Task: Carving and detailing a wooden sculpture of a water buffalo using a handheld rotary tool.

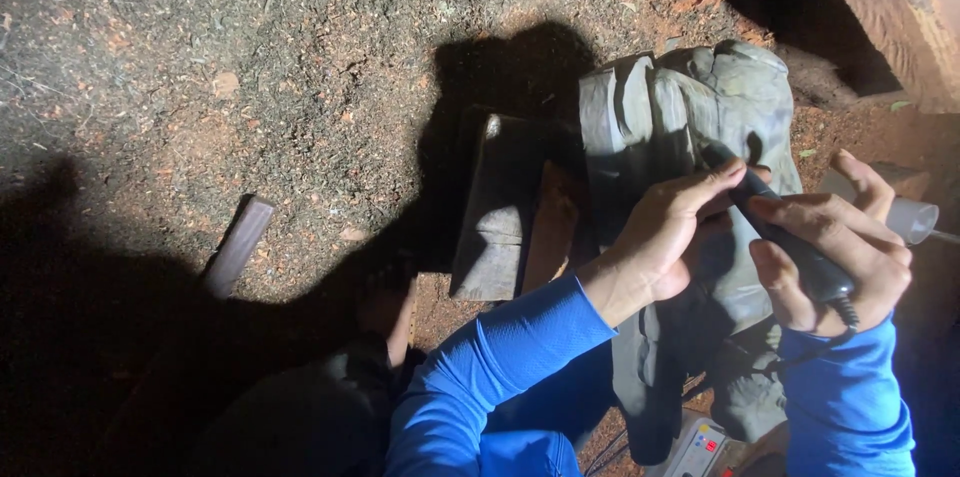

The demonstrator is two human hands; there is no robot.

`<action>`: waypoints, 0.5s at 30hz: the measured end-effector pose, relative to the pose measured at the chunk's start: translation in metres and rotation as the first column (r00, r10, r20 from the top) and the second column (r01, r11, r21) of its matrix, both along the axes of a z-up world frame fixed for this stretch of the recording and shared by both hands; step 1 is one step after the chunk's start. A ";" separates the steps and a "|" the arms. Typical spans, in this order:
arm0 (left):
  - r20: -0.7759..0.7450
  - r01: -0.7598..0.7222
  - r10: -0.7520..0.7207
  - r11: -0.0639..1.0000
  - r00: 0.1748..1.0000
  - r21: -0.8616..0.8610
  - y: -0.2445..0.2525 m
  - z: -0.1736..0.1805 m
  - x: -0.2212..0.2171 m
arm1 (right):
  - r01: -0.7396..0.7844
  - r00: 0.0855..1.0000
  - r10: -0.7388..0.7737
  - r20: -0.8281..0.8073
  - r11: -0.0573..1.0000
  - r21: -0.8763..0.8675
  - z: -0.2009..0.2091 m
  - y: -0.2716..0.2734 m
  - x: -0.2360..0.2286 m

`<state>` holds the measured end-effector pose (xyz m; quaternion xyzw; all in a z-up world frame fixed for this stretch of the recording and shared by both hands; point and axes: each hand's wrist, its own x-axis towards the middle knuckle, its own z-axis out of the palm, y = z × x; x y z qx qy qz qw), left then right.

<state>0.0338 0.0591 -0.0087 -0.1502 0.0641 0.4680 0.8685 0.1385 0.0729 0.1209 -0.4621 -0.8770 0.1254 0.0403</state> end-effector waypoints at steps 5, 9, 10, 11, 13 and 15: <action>0.033 -0.046 0.045 0.999 0.998 0.020 0.001 -0.001 0.000 | -0.020 0.999 0.022 -0.031 0.998 0.057 -0.010 0.000 0.004; 0.008 -0.007 0.007 1.000 1.000 -0.009 -0.004 0.006 -0.001 | 0.001 1.000 -0.001 -0.015 1.000 0.015 -0.001 -0.007 0.003; 0.022 0.014 -0.013 0.999 1.000 -0.029 -0.003 0.008 0.000 | 0.035 0.998 -0.036 -0.044 0.999 -0.003 0.000 -0.007 0.005; 0.036 0.035 -0.033 0.998 0.999 -0.049 -0.003 0.012 -0.001 | 0.069 0.995 -0.070 -0.073 0.997 -0.022 0.000 -0.008 0.006; 0.050 -0.028 0.030 0.999 0.998 -0.037 -0.003 0.010 0.007 | 0.046 0.991 -0.047 -0.128 0.999 -0.007 -0.009 -0.002 0.020; 0.066 -0.090 0.092 0.996 0.994 -0.025 -0.001 0.010 0.009 | 0.025 0.983 -0.023 -0.183 1.000 0.010 -0.012 0.000 0.018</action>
